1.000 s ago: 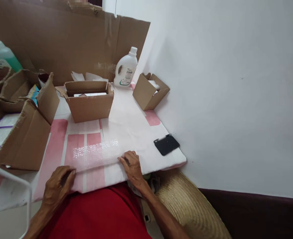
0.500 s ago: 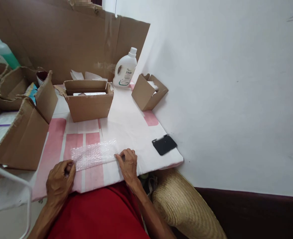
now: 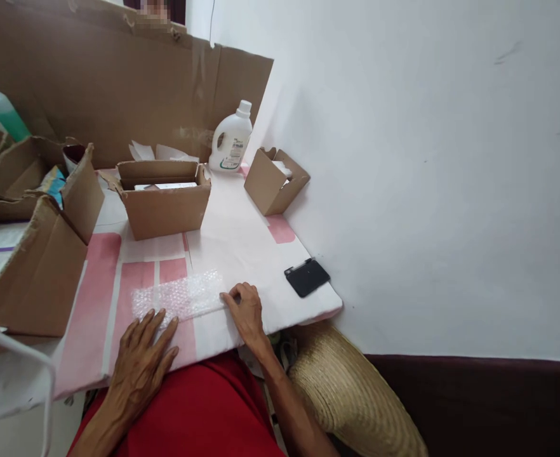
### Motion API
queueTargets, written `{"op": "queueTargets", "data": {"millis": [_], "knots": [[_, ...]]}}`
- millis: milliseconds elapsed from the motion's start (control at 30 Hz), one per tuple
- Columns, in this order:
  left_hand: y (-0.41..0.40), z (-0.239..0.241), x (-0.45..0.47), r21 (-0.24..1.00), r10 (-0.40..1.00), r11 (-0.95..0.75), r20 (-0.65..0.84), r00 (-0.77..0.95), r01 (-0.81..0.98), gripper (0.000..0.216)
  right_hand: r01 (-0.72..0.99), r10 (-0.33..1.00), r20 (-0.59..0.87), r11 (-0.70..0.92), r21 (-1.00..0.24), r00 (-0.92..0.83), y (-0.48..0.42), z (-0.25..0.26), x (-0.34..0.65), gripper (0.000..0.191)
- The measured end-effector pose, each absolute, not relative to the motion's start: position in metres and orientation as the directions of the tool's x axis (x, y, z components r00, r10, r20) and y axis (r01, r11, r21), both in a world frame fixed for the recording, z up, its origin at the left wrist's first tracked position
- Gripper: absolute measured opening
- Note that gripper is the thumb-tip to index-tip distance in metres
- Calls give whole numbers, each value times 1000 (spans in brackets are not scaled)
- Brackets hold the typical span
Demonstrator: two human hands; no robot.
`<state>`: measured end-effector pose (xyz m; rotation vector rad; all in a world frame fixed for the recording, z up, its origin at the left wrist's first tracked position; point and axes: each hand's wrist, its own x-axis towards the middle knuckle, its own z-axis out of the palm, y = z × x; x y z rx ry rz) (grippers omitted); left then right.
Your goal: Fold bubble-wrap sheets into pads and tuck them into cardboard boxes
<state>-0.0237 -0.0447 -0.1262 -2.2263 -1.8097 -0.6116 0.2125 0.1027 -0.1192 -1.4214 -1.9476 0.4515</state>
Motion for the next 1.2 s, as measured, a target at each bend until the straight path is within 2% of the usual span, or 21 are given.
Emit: {"op": "queueTargets", "data": {"millis": [133, 200, 267, 367, 433, 533, 633, 700, 800, 867, 933, 1067, 1200], "knots": [[-44, -126, -24, 85, 874, -226, 459, 163, 970, 46, 744, 899, 415, 374, -554, -142, 99, -108, 210, 12], [-45, -127, -24, 90, 878, -224, 452, 160, 971, 46, 713, 839, 489, 492, -500, -236, 83, -102, 191, 13], [-45, -131, -26, 89, 870, -237, 462, 170, 968, 46, 587, 711, 525, 694, -417, -468, 63, -97, 164, 25], [-45, -135, -29, 78, 836, -275, 511, 199, 958, 47, 408, 517, 411, 852, -327, -751, 43, -101, 134, 56], [-44, -134, -28, 77, 845, -271, 497, 198, 960, 47, 442, 532, 331, 841, -310, -779, 44, -111, 136, 70], [-44, -128, -25, 88, 884, -229, 436, 169, 969, 47, 595, 656, 283, 755, -277, -700, 65, -128, 173, 76], [-43, -123, -22, 100, 893, -215, 423, 154, 971, 46, 730, 767, 278, 639, -243, -579, 84, -133, 215, 73], [-43, -122, -22, 99, 892, -214, 426, 153, 972, 46, 748, 773, 321, 623, -227, -546, 87, -129, 227, 70], [-42, -120, -22, 80, 883, -221, 440, 164, 972, 44, 652, 651, 410, 741, -161, -639, 78, -118, 218, 47], [-41, -117, -22, 69, 878, -225, 446, 172, 972, 42, 561, 546, 398, 823, -90, -737, 74, -112, 207, 27], [-40, -114, -22, 67, 877, -233, 445, 180, 970, 42, 521, 498, 350, 853, -31, -794, 76, -108, 201, 18], [-37, -108, -18, 89, 881, -236, 440, 175, 968, 47, 480, 448, 307, 877, 34, -840, 101, -106, 206, 19], [-28, -107, -7, 133, 901, -269, 384, 201, 954, 52, 497, 469, 306, 867, 17, -828, 137, -108, 213, 23]]}}
